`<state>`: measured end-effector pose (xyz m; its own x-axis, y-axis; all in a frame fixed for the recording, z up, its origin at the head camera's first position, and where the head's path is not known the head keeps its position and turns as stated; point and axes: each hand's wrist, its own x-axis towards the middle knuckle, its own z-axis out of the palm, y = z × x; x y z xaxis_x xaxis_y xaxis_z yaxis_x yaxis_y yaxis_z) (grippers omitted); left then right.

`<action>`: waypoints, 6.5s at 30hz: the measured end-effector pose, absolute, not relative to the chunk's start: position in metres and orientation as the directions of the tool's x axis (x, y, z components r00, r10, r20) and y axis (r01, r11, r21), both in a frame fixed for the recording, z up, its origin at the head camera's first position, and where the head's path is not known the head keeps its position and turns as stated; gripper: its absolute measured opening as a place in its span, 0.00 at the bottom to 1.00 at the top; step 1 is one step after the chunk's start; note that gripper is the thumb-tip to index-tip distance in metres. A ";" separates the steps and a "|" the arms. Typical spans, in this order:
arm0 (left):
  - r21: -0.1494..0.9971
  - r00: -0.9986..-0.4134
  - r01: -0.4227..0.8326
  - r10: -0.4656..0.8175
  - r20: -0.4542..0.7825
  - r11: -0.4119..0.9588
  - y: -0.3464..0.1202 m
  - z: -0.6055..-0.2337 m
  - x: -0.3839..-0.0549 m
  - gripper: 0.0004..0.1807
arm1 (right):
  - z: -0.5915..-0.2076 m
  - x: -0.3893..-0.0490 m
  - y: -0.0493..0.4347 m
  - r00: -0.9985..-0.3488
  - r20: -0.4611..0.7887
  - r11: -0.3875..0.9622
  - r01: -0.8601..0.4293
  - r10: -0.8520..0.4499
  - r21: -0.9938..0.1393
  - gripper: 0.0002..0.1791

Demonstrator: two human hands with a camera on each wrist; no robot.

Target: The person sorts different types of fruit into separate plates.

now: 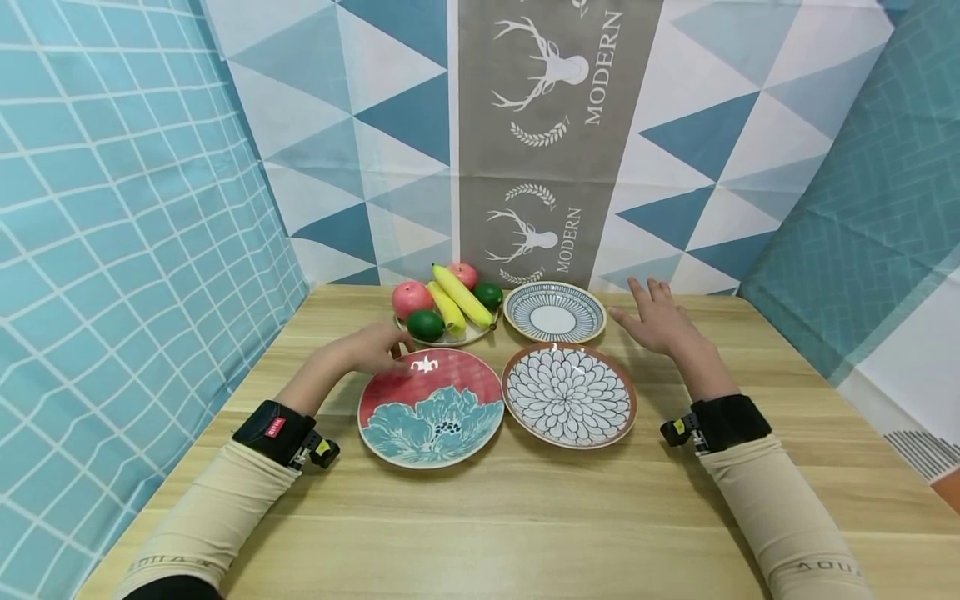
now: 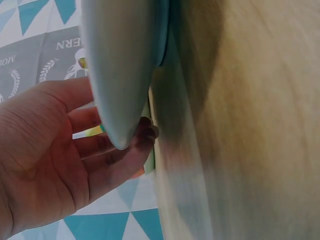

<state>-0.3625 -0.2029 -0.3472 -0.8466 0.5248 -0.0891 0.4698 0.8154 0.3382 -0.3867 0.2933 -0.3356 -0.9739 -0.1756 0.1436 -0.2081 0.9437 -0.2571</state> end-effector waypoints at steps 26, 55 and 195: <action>0.481 -0.838 0.426 0.534 -0.109 0.766 -0.214 -0.362 -0.375 0.17 | -0.336 -0.384 0.283 -0.968 0.139 0.926 -0.243 -0.211 -0.289 0.47; 0.486 -0.861 0.376 0.491 -0.133 0.789 -0.211 -0.365 -0.374 0.19 | -0.303 -0.389 0.218 -0.905 0.261 0.869 -0.405 -0.336 -0.284 0.45; 0.504 -0.884 0.274 0.421 -0.203 0.819 -0.211 -0.364 -0.371 0.16 | -0.316 -0.419 0.033 -0.989 0.063 0.938 -0.145 -0.132 -0.315 0.13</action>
